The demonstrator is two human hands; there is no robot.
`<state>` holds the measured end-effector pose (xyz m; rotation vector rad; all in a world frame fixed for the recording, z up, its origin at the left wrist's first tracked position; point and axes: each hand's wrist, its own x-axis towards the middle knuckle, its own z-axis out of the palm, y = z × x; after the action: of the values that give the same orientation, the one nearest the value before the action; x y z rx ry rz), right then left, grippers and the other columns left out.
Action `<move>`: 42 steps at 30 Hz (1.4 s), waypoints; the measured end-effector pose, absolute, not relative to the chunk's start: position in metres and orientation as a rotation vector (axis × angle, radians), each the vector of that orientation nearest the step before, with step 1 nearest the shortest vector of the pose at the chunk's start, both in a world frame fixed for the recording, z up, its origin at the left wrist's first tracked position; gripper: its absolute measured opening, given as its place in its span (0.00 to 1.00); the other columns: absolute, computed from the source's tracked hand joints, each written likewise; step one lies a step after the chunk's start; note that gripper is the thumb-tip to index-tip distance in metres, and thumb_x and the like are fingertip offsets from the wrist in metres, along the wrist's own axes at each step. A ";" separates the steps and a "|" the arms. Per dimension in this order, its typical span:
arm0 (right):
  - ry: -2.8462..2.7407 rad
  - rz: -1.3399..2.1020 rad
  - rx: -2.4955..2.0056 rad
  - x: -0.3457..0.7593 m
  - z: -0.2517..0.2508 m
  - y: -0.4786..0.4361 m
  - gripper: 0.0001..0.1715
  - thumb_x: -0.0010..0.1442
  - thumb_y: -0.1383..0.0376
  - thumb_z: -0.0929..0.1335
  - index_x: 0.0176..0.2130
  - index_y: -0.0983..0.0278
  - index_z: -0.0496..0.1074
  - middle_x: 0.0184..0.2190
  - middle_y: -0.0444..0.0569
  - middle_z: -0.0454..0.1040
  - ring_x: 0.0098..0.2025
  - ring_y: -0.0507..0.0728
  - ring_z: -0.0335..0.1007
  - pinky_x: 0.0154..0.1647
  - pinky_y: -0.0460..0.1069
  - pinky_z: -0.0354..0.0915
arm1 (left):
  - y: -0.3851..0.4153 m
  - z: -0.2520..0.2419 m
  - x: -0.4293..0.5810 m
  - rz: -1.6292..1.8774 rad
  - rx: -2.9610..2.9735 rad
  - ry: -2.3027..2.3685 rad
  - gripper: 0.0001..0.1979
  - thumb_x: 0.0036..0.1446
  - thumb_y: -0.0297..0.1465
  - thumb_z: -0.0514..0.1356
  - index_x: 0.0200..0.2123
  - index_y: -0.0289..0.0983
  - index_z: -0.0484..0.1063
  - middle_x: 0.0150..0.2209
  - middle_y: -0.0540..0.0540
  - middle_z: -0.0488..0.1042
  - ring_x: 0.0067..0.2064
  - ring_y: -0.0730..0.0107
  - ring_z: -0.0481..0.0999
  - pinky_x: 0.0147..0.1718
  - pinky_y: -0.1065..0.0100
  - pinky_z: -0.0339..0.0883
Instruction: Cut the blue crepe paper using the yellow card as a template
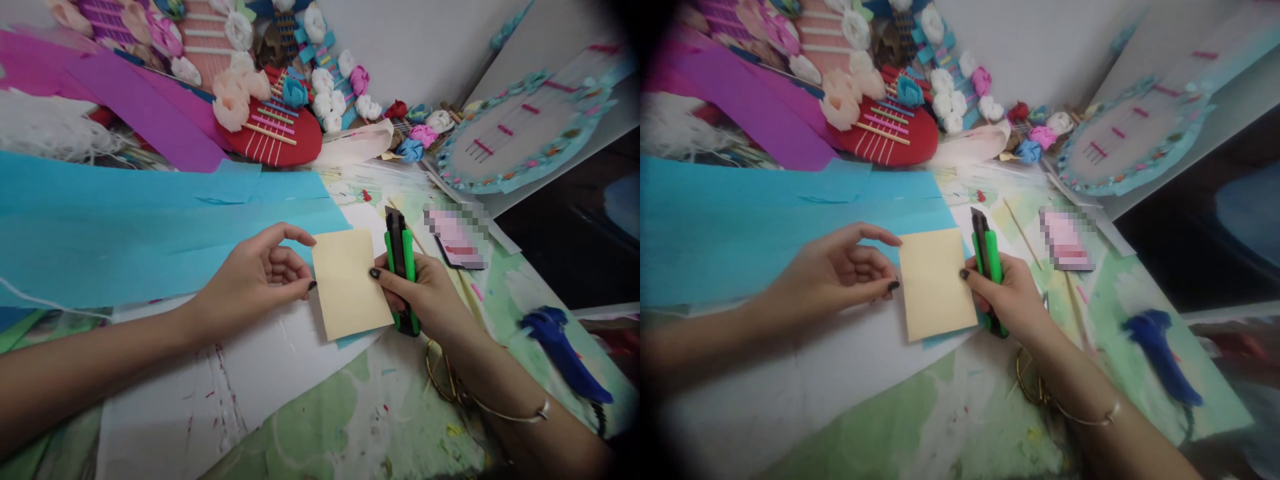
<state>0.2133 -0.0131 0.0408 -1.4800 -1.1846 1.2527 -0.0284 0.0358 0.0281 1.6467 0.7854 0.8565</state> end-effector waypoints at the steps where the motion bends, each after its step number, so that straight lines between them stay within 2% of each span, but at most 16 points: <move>1: -1.189 1.247 -1.483 0.215 0.041 -0.012 0.13 0.54 0.61 0.73 0.36 0.65 0.70 0.12 0.36 0.61 0.15 0.45 0.52 0.15 0.43 0.49 | 0.037 0.028 -0.030 0.885 1.694 0.799 0.16 0.54 0.27 0.62 0.47 0.37 0.65 0.29 0.51 0.76 0.28 0.74 0.76 0.27 0.73 0.73; 5: -1.199 1.225 -1.523 0.223 0.040 -0.008 0.14 0.54 0.60 0.73 0.38 0.65 0.71 0.13 0.36 0.61 0.15 0.45 0.52 0.16 0.43 0.49 | 0.043 0.024 -0.038 0.949 2.216 0.879 0.07 0.57 0.26 0.57 0.40 0.37 0.71 0.33 0.49 0.76 0.34 0.72 0.77 0.34 0.70 0.72; 8: -1.249 1.223 -1.580 0.228 0.039 -0.004 0.15 0.53 0.61 0.73 0.39 0.66 0.72 0.14 0.36 0.61 0.16 0.46 0.52 0.17 0.43 0.50 | 0.046 0.018 -0.044 0.874 2.599 0.799 0.10 0.61 0.24 0.52 0.41 0.36 0.72 0.42 0.44 0.78 0.44 0.67 0.77 0.43 0.65 0.72; 12: -1.365 1.214 -1.669 0.229 0.038 -0.001 0.15 0.53 0.60 0.73 0.38 0.67 0.73 0.15 0.37 0.61 0.16 0.46 0.53 0.17 0.44 0.50 | 0.047 0.007 -0.045 0.819 2.797 0.653 0.13 0.64 0.25 0.50 0.47 0.33 0.72 0.50 0.39 0.76 0.55 0.60 0.72 0.54 0.58 0.68; 19: -1.476 1.154 -1.777 0.226 0.039 0.001 0.12 0.53 0.62 0.70 0.37 0.67 0.73 0.13 0.37 0.61 0.16 0.47 0.54 0.18 0.45 0.51 | 0.049 0.000 -0.044 0.793 2.942 0.602 0.14 0.65 0.26 0.49 0.48 0.29 0.72 0.51 0.34 0.75 0.53 0.56 0.74 0.53 0.54 0.69; 24: -1.529 1.097 -1.837 0.224 0.040 0.001 0.11 0.52 0.63 0.70 0.37 0.66 0.74 0.13 0.37 0.61 0.16 0.48 0.55 0.19 0.45 0.53 | 0.049 0.001 -0.046 0.798 2.948 0.606 0.14 0.66 0.26 0.50 0.46 0.30 0.73 0.51 0.35 0.75 0.53 0.58 0.74 0.53 0.58 0.70; 33: -1.564 1.043 -1.877 0.227 0.037 0.001 0.11 0.51 0.62 0.71 0.36 0.65 0.74 0.13 0.39 0.64 0.16 0.49 0.58 0.18 0.46 0.54 | 0.049 0.001 -0.047 0.785 2.945 0.629 0.14 0.66 0.28 0.49 0.45 0.30 0.73 0.51 0.35 0.75 0.52 0.57 0.74 0.53 0.58 0.69; 38: -1.591 1.014 -1.875 0.227 0.037 0.000 0.10 0.51 0.63 0.71 0.35 0.65 0.74 0.13 0.39 0.64 0.16 0.49 0.58 0.19 0.47 0.55 | 0.051 0.000 -0.047 0.726 2.933 0.612 0.17 0.65 0.26 0.49 0.52 0.26 0.70 0.54 0.33 0.72 0.55 0.55 0.71 0.55 0.56 0.66; 42: -1.576 1.028 -1.869 0.226 0.036 0.000 0.10 0.51 0.63 0.71 0.35 0.65 0.74 0.13 0.39 0.64 0.16 0.49 0.59 0.19 0.47 0.56 | 0.053 -0.004 -0.047 0.693 2.943 0.565 0.20 0.65 0.26 0.49 0.58 0.31 0.67 0.57 0.38 0.71 0.58 0.55 0.69 0.57 0.55 0.62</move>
<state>0.2264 -0.0003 0.0362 -1.8693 -1.5757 1.0278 -0.0474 0.0535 -0.0035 2.9428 0.5650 0.6935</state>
